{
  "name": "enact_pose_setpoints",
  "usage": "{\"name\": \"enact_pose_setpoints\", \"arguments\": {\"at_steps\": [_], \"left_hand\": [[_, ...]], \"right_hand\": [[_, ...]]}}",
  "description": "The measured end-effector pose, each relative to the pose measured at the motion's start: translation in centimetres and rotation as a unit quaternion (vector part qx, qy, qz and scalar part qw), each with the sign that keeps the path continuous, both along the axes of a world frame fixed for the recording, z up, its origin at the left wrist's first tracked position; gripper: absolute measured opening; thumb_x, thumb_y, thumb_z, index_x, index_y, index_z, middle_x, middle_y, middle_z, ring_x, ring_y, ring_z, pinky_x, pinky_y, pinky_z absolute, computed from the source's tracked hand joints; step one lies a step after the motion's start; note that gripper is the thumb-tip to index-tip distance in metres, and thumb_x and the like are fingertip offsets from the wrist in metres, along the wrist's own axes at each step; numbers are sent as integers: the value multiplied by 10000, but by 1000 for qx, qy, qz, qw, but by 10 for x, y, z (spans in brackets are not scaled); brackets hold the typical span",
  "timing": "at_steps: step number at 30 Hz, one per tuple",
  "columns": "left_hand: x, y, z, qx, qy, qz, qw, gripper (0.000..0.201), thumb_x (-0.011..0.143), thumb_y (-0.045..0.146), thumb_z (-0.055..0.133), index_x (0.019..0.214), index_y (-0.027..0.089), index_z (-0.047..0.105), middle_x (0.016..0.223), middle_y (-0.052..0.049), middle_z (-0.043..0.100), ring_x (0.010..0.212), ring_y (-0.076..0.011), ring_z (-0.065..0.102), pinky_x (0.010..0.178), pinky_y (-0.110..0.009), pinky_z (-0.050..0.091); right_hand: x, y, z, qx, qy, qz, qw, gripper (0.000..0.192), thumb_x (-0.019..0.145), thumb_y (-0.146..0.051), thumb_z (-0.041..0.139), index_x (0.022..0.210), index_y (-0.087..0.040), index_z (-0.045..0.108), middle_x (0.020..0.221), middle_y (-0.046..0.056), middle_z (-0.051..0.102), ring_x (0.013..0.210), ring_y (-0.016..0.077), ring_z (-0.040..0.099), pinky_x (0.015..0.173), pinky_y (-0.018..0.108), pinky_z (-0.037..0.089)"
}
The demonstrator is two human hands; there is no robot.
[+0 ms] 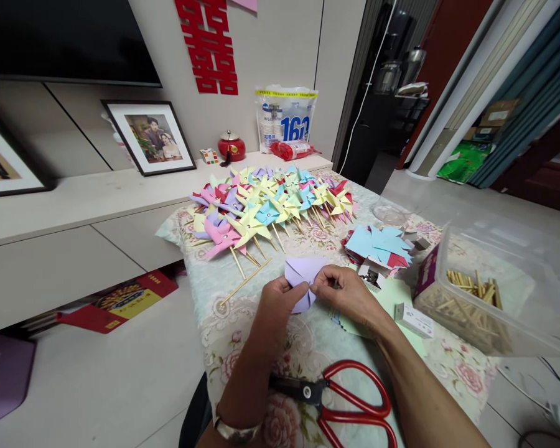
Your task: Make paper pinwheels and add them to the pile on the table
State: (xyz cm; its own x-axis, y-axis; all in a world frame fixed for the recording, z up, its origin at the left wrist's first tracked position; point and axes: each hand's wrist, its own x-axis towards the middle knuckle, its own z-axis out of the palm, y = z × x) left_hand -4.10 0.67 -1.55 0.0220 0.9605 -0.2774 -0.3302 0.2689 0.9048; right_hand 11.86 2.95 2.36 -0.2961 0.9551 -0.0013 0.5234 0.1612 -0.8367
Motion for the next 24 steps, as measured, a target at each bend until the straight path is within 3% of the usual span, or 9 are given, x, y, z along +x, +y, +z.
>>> {"name": "enact_pose_setpoints", "arguments": {"at_steps": [24], "left_hand": [[5, 1, 1, -16, 36, 31, 999, 306, 635, 347, 778, 818, 103, 760, 615, -21, 684, 506, -118, 539, 498, -228, 402]], "right_hand": [[-3, -3, 1, 1, -14, -18, 1000, 128, 719, -270, 574, 627, -184, 591, 615, -21, 558, 593, 132, 476, 563, 250, 341]]}}
